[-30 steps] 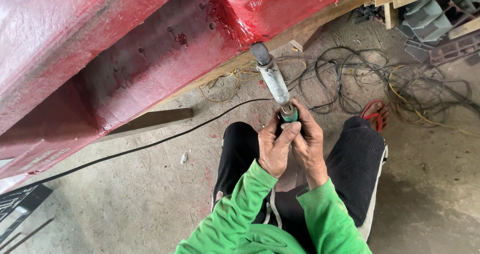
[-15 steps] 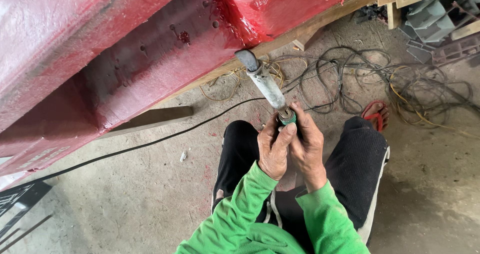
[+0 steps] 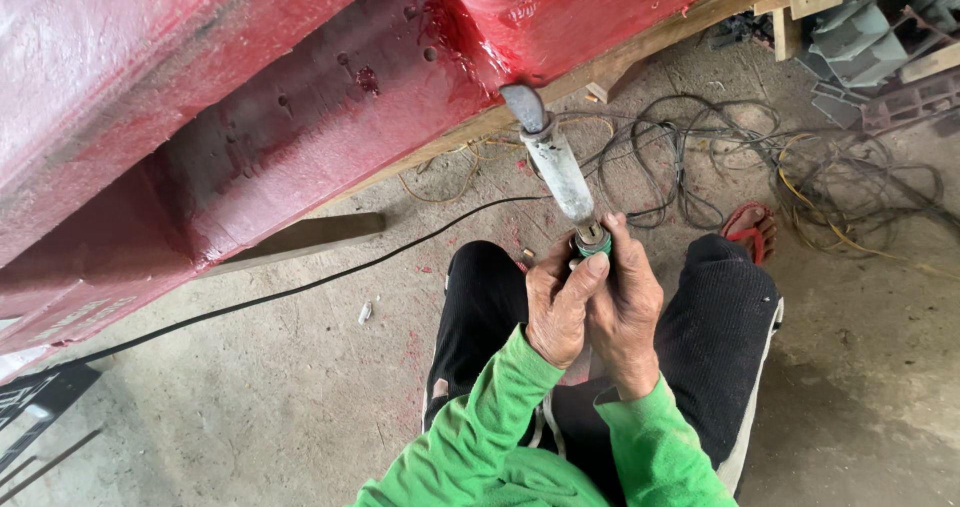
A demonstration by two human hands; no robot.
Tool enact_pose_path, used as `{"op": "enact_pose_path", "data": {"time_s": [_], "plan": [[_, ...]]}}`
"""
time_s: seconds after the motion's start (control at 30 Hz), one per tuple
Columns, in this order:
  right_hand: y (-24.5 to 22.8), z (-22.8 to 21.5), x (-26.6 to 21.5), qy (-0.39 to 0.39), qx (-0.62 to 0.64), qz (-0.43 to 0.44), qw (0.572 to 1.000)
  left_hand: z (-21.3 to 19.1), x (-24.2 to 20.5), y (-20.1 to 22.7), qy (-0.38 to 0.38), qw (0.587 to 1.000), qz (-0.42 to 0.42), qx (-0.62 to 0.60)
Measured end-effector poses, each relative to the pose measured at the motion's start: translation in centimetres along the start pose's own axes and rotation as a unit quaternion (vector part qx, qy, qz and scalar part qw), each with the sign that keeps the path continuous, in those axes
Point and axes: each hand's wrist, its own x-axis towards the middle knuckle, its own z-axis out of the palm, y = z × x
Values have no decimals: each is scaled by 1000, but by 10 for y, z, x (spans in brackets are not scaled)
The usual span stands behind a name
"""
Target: The person uses a soldering iron to smooth the edges of a red plastic object. They hold the object with one hand and apply the hot tip along the seams and edges to melt and flatten the surface.
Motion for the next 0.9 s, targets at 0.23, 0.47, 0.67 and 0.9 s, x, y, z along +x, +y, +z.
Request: {"op": "enact_pose_path", "data": {"time_s": [0.23, 0.47, 0.67, 0.9], "plan": [[-4, -6, 0, 8, -10, 14, 1000, 6, 1, -1, -1, 1000, -2, 7], [-2, -14, 1, -3, 11, 12, 1000, 17, -2, 7, 2, 999, -24, -24], [-9, -26, -1, -21, 35, 52, 998, 34, -7, 12, 28, 999, -12, -44], [-33, -41, -3, -50, 66, 116, 990, 44, -24, 28, 42, 997, -26, -57]]}}
